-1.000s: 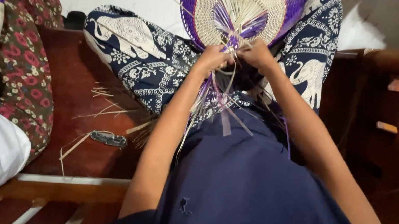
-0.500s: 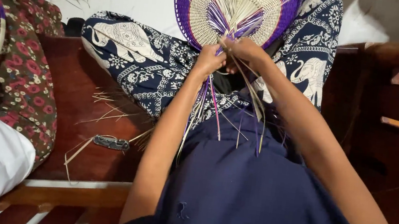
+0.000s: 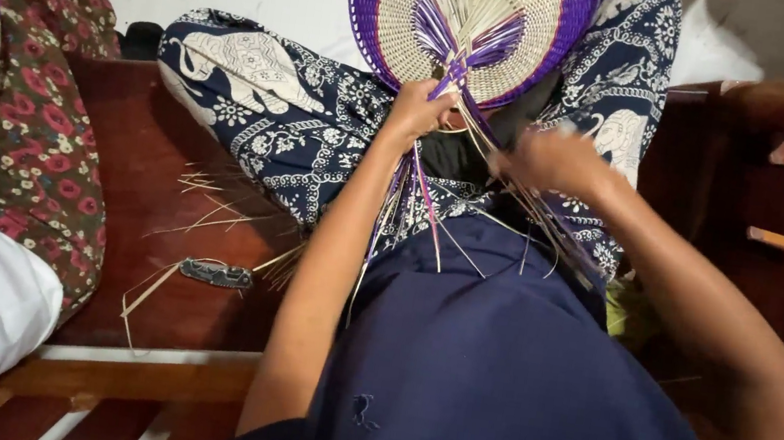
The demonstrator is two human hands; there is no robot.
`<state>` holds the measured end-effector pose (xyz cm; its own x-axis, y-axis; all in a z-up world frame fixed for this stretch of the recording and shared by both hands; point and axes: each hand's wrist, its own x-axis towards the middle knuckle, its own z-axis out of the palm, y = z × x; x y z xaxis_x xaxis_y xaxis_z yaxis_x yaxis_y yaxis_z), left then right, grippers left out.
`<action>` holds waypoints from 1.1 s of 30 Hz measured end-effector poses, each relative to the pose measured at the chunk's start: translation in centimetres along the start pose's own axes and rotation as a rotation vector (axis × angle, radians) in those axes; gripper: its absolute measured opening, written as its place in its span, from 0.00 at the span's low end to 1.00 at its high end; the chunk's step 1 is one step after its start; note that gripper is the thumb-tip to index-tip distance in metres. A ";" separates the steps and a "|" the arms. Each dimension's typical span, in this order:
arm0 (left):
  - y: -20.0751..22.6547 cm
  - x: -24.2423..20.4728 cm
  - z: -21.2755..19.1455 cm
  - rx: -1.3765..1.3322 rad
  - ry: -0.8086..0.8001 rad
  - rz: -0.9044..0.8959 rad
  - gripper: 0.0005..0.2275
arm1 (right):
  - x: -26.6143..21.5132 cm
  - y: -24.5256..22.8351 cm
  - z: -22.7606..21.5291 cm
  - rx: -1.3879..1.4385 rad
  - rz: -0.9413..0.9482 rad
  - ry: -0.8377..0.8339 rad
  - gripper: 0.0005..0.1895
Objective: Hand-weaving a decorative fan using natural and dyed plant fibers.
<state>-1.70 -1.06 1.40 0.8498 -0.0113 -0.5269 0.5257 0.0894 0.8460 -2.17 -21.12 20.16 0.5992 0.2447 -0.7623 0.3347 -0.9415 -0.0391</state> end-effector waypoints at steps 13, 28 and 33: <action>1.2 1.2 -0.6 0.181 -0.024 -0.098 0.11 | 19.6 0.3 8.1 0.672 -0.270 0.386 0.12; 3.5 -1.4 -0.8 0.049 -0.015 -0.136 0.08 | 13.3 -1.8 4.0 1.371 -0.055 0.034 0.11; -0.5 0.6 -0.5 0.365 0.077 -0.052 0.09 | 12.8 -3.5 2.5 0.906 -0.112 0.027 0.18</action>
<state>-1.43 -0.65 0.60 0.8235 0.0699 -0.5630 0.5589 -0.2707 0.7838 2.49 -15.28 8.90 0.6183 0.3401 -0.7085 -0.3007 -0.7306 -0.6131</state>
